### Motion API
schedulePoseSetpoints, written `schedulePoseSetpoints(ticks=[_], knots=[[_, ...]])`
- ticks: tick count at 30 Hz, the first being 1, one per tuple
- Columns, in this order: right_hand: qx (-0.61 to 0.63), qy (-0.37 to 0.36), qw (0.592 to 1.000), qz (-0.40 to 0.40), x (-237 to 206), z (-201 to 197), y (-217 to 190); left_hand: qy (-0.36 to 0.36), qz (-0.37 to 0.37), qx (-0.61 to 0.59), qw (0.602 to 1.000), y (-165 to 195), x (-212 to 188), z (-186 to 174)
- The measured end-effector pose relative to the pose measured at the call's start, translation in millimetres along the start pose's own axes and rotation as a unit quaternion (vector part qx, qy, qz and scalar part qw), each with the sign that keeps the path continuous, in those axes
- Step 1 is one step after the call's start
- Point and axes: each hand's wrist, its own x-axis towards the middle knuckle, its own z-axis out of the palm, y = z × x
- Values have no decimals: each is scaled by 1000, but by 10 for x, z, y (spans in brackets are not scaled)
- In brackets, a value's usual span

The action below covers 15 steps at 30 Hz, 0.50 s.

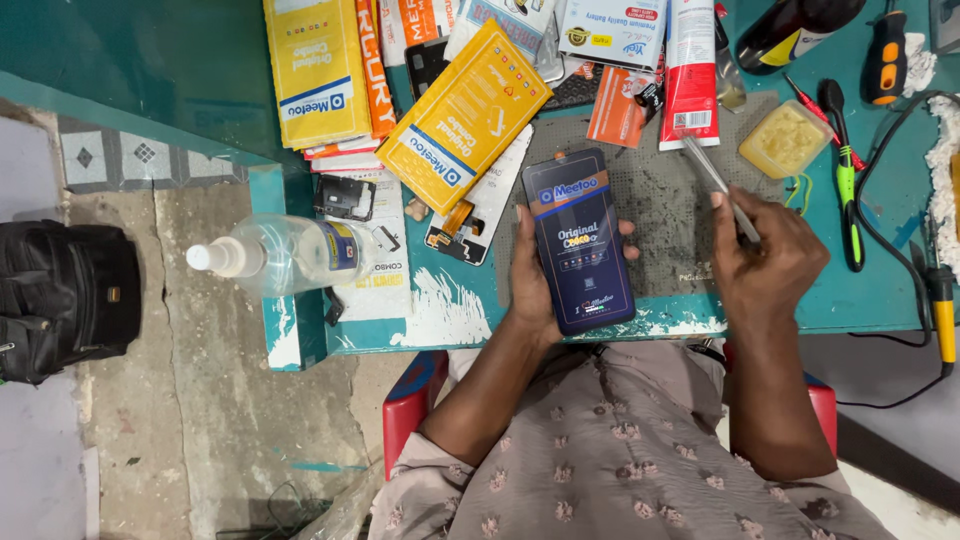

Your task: The person disassembles a smartphone on a repair workbench, prying open the back cover and removing the old battery. They fit a new replacement battery into the phone body, reassemble it, then power the phone on and tap the screen to test it.

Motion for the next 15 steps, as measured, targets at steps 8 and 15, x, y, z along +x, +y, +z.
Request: schedulePoseSetpoints(ticks=[8, 15], knots=[[9, 5, 999, -40, -19, -29, 91, -11, 0, -9, 1000, 5, 4, -9], [30, -19, 998, -42, 142, -50, -91, -2, 0, -6, 1000, 5, -3, -12]])
